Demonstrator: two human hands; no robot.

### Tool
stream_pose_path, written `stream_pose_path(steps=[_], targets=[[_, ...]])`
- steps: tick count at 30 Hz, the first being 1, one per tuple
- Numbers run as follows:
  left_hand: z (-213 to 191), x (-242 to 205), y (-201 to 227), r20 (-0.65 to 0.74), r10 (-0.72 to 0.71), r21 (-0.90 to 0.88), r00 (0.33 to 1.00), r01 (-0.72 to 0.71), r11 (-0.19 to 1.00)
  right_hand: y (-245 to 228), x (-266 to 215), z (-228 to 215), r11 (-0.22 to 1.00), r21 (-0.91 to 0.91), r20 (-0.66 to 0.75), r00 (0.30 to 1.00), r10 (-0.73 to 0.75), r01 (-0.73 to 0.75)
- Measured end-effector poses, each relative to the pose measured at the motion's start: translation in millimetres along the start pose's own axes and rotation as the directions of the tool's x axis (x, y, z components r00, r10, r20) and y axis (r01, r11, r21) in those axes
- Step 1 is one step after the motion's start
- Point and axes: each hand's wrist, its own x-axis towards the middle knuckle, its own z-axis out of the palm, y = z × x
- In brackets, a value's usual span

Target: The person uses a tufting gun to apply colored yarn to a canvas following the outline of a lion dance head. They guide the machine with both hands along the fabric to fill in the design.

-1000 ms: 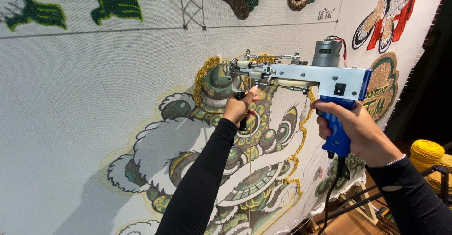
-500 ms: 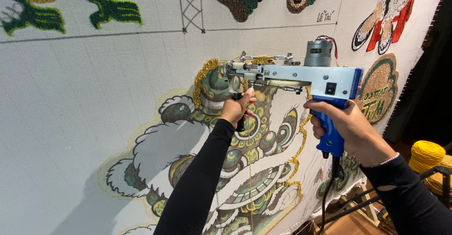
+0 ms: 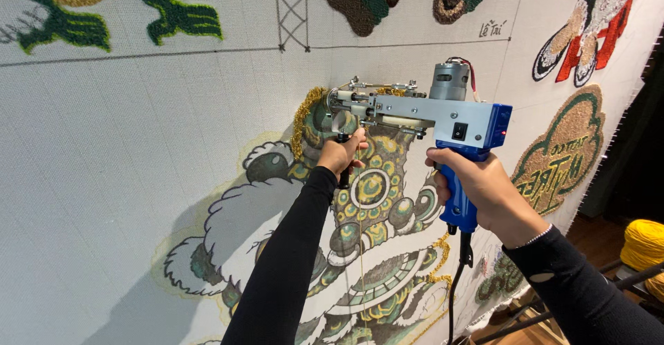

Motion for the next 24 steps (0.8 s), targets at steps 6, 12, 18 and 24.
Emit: stream_pose_path(steps=[6, 12, 18, 24], targets=[[-8.2, 5.3, 5.1, 0.005, 0.033, 0.039, 0.999, -0.033, 0.999, 4.0, 11.5, 6.7, 1.000, -0.026, 0.005, 1.000, 0.013, -0.013], [-12.6, 18.5, 8.4, 0.008, 0.074, 0.016, 0.997, -0.074, 0.997, -3.0, 14.3, 13.2, 0.997, -0.030, -0.028, 0.997, 0.071, -0.071], [-16.7, 22.2, 9.0, 0.003, 0.014, 0.021, 1.000, -0.015, 1.000, 2.1, 21.5, 8.1, 0.999, -0.001, 0.021, 0.999, 0.046, -0.046], [-10.5, 7.1, 16.0, 0.186, 0.098, -0.056, 0.978, -0.089, 0.994, 7.2, 18.5, -10.0, 0.996, -0.019, -0.019, 0.996, 0.086, -0.087]])
